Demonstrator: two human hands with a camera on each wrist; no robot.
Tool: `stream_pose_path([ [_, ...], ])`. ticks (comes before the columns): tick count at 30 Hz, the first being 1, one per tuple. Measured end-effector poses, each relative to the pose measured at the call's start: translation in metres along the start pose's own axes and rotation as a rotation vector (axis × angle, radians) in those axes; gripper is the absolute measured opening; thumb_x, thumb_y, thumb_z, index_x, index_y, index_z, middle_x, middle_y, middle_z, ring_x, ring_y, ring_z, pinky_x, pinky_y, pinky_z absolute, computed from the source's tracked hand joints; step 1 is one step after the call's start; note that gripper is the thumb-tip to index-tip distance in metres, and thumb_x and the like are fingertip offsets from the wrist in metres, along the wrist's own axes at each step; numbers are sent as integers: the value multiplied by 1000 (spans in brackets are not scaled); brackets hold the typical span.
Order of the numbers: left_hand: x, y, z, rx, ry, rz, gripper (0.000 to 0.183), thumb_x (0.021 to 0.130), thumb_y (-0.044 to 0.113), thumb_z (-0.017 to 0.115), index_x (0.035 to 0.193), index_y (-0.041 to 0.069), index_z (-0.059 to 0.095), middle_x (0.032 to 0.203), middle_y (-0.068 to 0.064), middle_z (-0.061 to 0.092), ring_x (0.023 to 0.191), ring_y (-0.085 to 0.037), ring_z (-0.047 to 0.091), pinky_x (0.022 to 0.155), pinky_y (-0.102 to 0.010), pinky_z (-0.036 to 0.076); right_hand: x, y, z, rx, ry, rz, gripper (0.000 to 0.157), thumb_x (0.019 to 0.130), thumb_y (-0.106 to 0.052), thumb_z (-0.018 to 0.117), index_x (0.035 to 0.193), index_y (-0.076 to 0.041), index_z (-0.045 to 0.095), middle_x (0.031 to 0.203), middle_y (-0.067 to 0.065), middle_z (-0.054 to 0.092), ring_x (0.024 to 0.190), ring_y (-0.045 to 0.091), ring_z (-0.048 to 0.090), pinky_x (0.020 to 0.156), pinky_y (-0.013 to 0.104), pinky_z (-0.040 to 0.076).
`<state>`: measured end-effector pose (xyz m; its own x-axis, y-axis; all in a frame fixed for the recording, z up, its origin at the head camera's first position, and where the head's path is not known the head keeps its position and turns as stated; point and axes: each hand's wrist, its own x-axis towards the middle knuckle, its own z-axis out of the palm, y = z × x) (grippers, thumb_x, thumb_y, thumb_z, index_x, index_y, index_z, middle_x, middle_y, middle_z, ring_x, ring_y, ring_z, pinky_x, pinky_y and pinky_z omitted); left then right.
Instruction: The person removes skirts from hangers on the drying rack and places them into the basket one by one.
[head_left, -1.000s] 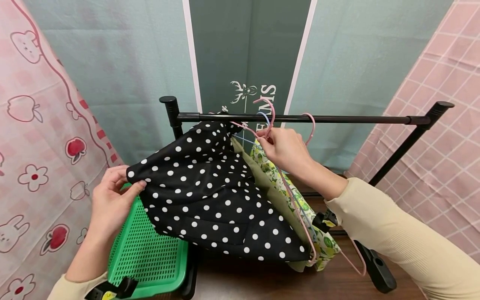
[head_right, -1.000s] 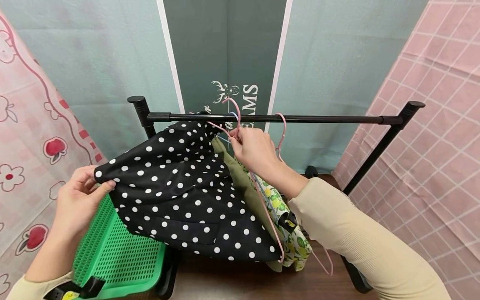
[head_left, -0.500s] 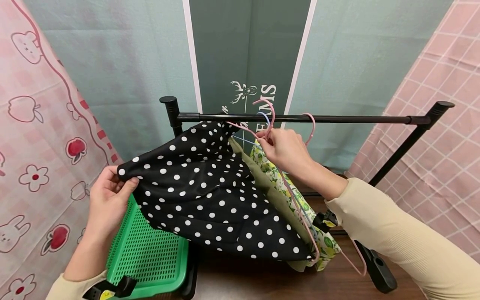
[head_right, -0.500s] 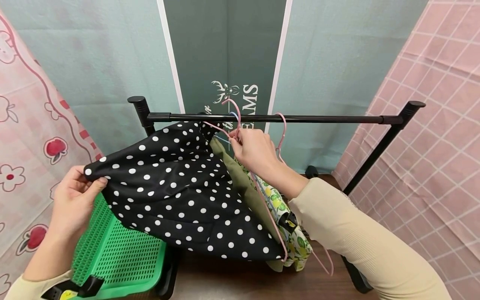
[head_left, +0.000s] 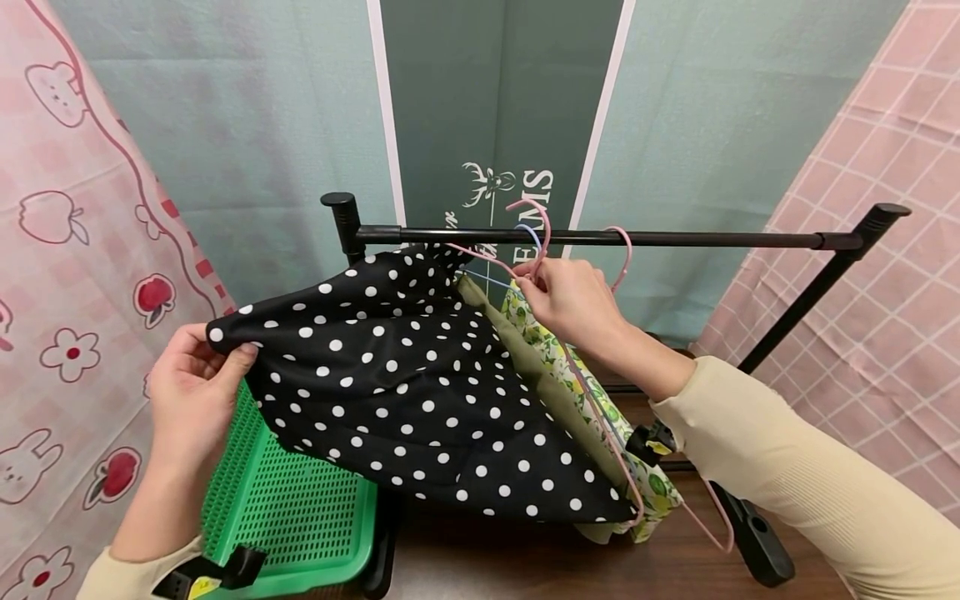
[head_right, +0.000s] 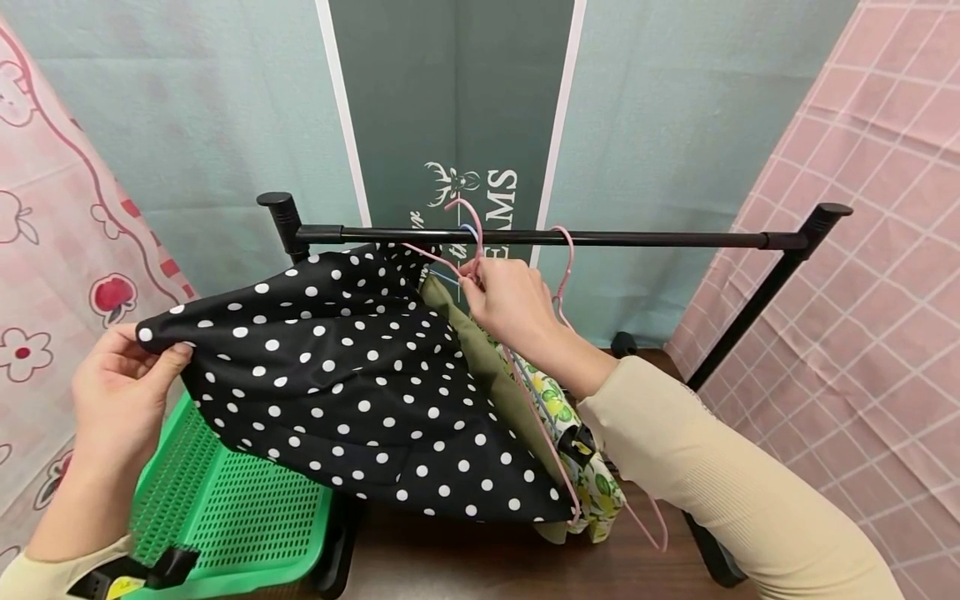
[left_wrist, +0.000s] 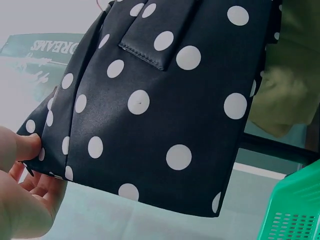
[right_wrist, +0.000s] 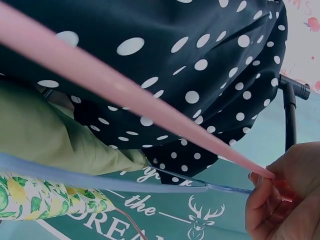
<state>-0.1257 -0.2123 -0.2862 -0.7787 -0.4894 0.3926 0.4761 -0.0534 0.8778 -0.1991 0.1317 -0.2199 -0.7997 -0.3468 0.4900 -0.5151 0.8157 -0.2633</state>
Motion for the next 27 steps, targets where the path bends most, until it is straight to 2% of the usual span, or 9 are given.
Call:
stream_pose_path([
  [6, 4, 3, -1, -10, 4, 28, 21, 77, -15, 62, 82, 6, 57, 78, -2, 63, 67, -6, 61, 62, -11, 49, 0, 0, -1, -11, -1, -4, 41, 91, -14, 49, 51, -14, 39, 98, -2, 71, 37, 8, 20, 36, 23, 16],
  [10, 6, 6, -2, -49, 6, 33, 22, 78, -16, 60, 84, 5, 57, 80, -4, 62, 67, -7, 63, 60, -12, 50, -1, 1, 0, -17, -4, -3, 38, 92, -16, 50, 53, -15, 47, 95, -2, 71, 37, 9, 21, 35, 23, 17],
  [16, 11, 9, -5, -145, 64, 56, 20, 77, -16, 60, 85, 2, 57, 84, -9, 61, 66, -10, 65, 58, -15, 51, -2, 2, 0, -34, -2, 1, 22, 91, -20, 56, 72, -15, 67, 78, -2, 70, 37, 8, 24, 36, 25, 20],
  [20, 14, 11, -9, -173, 97, 58, 20, 75, -18, 61, 84, 0, 57, 80, -9, 61, 63, -12, 65, 55, -16, 51, -3, 4, -1, -44, 18, -5, 16, 90, -19, 58, 85, -13, 72, 65, -1, 66, 37, 8, 25, 36, 26, 21],
  [24, 16, 14, -12, -144, 111, 46, 20, 76, -16, 61, 86, 0, 57, 82, -9, 61, 64, -12, 67, 57, -17, 52, -3, 4, 0, -32, 24, -21, 18, 90, -18, 57, 82, -13, 72, 61, -1, 64, 37, 7, 25, 36, 25, 21],
  [27, 17, 16, -14, -144, 123, 50, 20, 76, -15, 61, 88, 0, 57, 84, -11, 61, 64, -13, 68, 59, -18, 53, -2, 4, 1, -22, 16, -29, 23, 91, -18, 55, 72, -15, 68, 74, -2, 69, 38, 7, 23, 37, 25, 20],
])
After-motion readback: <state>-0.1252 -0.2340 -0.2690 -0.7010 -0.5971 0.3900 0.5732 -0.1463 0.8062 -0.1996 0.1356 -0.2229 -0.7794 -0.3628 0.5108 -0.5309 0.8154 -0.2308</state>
